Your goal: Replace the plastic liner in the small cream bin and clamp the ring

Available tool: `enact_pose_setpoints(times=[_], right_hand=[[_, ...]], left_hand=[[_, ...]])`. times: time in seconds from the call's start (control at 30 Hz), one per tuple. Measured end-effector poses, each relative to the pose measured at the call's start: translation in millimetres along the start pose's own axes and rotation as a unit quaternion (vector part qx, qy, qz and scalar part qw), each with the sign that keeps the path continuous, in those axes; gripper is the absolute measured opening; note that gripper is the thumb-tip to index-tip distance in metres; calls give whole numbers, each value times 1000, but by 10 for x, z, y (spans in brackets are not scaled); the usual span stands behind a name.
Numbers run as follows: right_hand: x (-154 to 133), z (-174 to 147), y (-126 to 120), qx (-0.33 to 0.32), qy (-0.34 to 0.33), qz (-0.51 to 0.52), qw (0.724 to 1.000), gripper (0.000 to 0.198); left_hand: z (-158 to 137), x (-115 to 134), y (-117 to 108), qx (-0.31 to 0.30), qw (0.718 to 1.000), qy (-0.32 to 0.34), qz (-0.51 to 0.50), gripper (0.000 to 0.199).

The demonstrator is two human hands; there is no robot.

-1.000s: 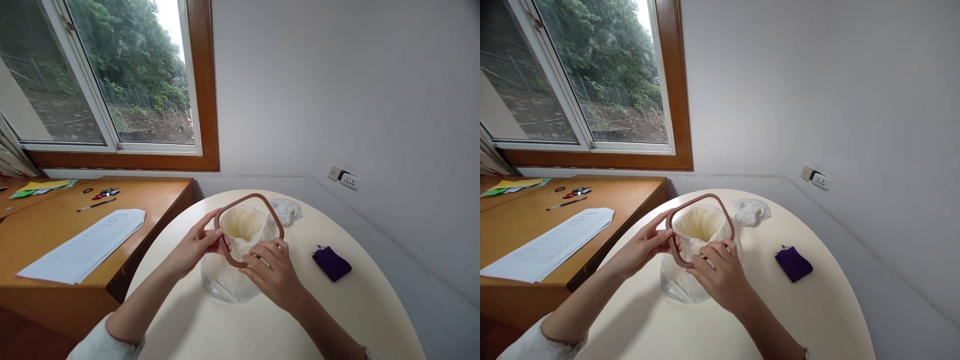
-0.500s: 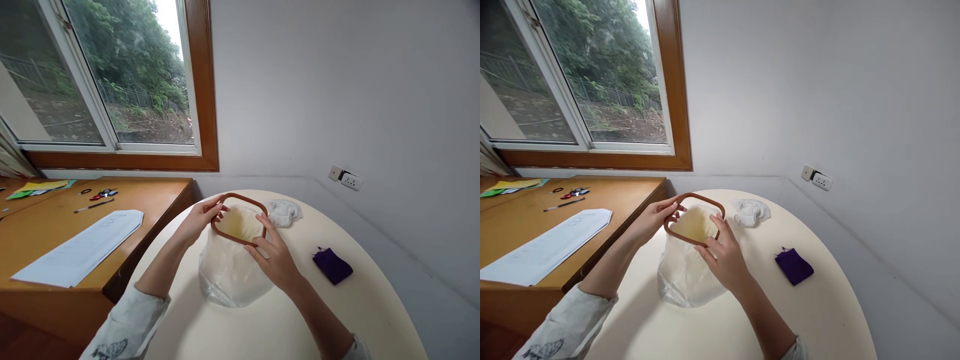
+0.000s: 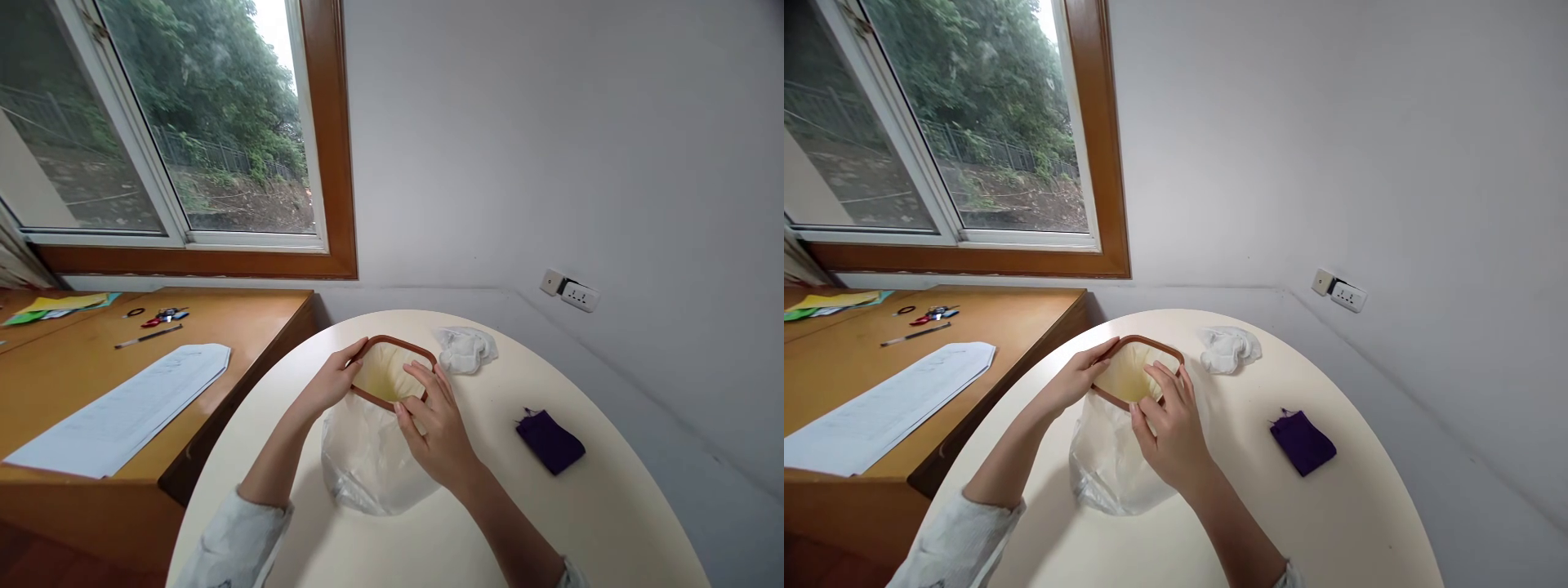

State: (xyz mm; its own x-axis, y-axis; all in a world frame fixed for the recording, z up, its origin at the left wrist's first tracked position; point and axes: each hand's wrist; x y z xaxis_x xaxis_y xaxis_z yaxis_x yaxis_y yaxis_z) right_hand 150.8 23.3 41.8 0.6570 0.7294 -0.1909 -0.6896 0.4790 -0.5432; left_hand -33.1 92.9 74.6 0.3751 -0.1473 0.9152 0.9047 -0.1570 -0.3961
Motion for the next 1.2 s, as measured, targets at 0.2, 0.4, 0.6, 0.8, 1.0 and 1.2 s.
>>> enact_pose_setpoints(times=[0.2, 0.4, 0.6, 0.8, 1.0, 1.2], right_hand=[[50, -45, -4, -2, 50, 51, 997, 20], [217, -93, 46, 3, 173, 79, 982, 31], [319, -154, 101, -15, 227, 140, 964, 37], [305, -138, 98, -24, 244, 144, 959, 36], [323, -125, 108, 1, 232, 143, 962, 33], [326, -90, 100, 11, 235, 140, 962, 32]], left_hand=[[-1, -34, -3, -16, 1000, 1, 11, 53], [15, -35, -52, -31, 998, 4, 49, 55], [40, -36, -89, -42, 993, 17, 108, 53], [39, -9, -81, -36, 990, 11, 134, 52], [28, 21, -78, -41, 995, 5, 86, 55], [31, 9, -74, -42, 995, 14, 89, 53]])
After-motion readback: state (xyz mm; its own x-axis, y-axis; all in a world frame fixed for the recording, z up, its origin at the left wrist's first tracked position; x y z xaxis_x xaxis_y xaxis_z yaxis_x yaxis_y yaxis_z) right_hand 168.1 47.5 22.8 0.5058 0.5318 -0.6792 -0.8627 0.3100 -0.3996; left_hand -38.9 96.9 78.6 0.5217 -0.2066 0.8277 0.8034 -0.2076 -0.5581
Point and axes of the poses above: each hand's wrist, its own z-axis towards the middle knuckle, its own y-axis out of the palm, x = y × z, and after that the axes turned 5 degrees about -y, right-handed
